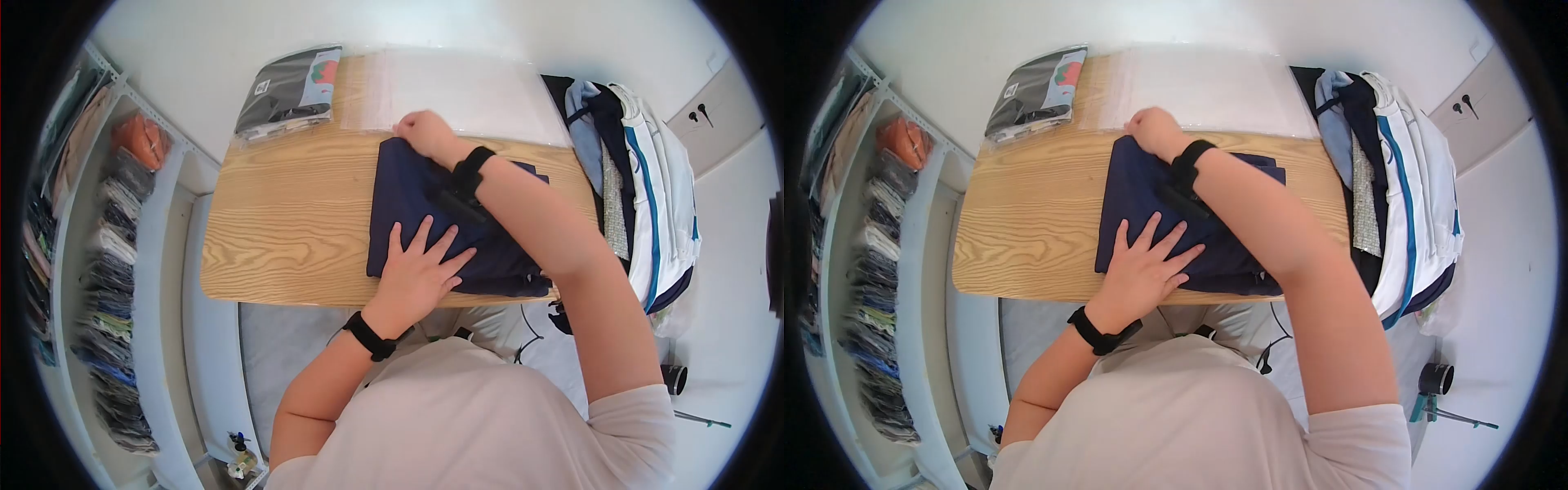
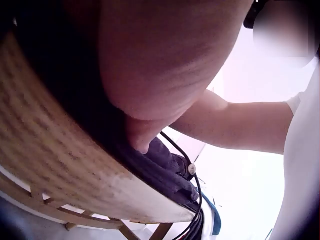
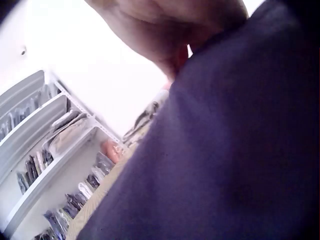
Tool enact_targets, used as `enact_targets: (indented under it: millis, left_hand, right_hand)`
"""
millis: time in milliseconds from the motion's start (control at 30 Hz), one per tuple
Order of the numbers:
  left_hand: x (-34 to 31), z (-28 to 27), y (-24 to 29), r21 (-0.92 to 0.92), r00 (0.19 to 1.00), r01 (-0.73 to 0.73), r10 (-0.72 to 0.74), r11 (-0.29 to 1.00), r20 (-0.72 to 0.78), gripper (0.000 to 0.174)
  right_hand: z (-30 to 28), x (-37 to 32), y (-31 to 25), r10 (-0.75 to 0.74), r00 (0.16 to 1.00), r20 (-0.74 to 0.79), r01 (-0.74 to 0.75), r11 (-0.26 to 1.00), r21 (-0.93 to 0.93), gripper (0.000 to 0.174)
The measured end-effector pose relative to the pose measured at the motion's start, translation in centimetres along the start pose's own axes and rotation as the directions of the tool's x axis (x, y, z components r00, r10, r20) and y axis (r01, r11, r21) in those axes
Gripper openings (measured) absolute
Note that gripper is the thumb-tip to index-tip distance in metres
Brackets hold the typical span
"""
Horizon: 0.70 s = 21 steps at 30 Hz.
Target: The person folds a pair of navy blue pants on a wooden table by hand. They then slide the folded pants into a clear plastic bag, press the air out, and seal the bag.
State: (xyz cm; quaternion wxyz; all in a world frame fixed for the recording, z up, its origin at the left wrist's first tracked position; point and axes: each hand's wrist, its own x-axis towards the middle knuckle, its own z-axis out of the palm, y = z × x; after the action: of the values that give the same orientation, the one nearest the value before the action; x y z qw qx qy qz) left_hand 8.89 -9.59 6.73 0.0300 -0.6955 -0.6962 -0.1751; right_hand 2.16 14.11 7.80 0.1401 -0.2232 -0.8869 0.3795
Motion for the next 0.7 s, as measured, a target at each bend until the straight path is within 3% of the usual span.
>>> enact_targets:
  millis: [67, 133, 200, 233, 300, 367, 400, 467, 600, 633, 667, 700]
  left_hand:
    - [0.0, -0.2, -0.1, -0.002, 1.000, 0.004, -0.004, 1.000, 0.003, 0.046]
    - [0.0, -0.2, 0.0, -0.012, 1.000, 0.006, -0.006, 1.000, 0.006, 0.046]
    - [0.1, -0.1, 0.0, -0.004, 1.000, 0.015, -0.015, 1.000, 0.003, 0.046]
    - [0.1, -0.2, 0.1, -0.011, 1.000, 0.011, -0.011, 1.000, 0.001, 0.046]
    - [0.1, -0.2, 0.1, -0.001, 1.000, 0.022, -0.022, 1.000, 0.020, 0.047]
    - [0.2, -0.1, 0.0, 0.006, 0.999, 0.010, -0.010, 1.000, 0.030, 0.048]
    - [0.3, -0.1, 0.1, 0.012, 1.000, 0.014, -0.014, 1.000, 0.028, 0.049]
    - [0.4, -0.1, 0.3, 0.027, 0.999, 0.013, -0.014, 1.000, 0.034, 0.051]
    - [0.2, -0.3, 0.5, 0.033, 0.998, 0.014, -0.016, 0.999, 0.058, 0.059]
    - [0.1, -0.7, 0.5, 0.037, 0.998, 0.008, -0.010, 0.999, 0.063, 0.059]
    - [-0.1, -1.1, 0.7, 0.026, 0.997, 0.012, -0.014, 1.000, 0.070, 0.062]
    - [-0.5, -1.2, 0.9, 0.012, 0.997, 0.021, -0.021, 1.000, 0.077, 0.066]
  right_hand:
    - [-2.9, -0.6, -3.0, 0.036, 0.999, 0.023, -0.035, 0.997, -0.076, 0.030]
    - [-5.9, -4.7, -6.7, -0.037, 0.993, 0.110, 0.057, 0.983, -0.176, 0.040]
    - [-7.4, -9.5, -7.2, -0.087, 0.956, 0.280, 0.182, 0.925, -0.333, 0.048]
    - [-7.8, -12.4, -7.4, -0.029, 0.938, 0.347, 0.177, 0.897, -0.404, 0.052]
    - [-7.1, -17.5, -5.3, 0.125, 0.953, 0.277, 0.169, 0.539, -0.825, 0.064]
    - [-7.1, -19.9, -1.5, 0.286, 0.948, 0.137, -0.007, 0.453, -0.892, 0.067]
    - [-7.0, -20.5, 0.2, 0.297, 0.946, 0.132, -0.019, 0.456, -0.890, 0.067]
    - [-7.3, -21.1, 2.8, 0.224, 0.972, 0.071, -0.103, 0.678, -0.728, 0.067]
    - [-8.6, -21.8, 5.4, 0.142, 0.989, 0.048, -0.074, 0.738, -0.670, 0.070]
    - [-9.7, -22.2, 6.6, 0.045, 0.998, -0.040, -0.057, 0.929, -0.366, 0.069]
    - [-10.2, -22.5, 7.7, -0.018, 0.988, -0.151, 0.014, 1.000, -0.024, 0.069]
    - [-10.0, -23.2, 7.4, -0.015, 0.989, -0.145, 0.012, 1.000, -0.020, 0.069]
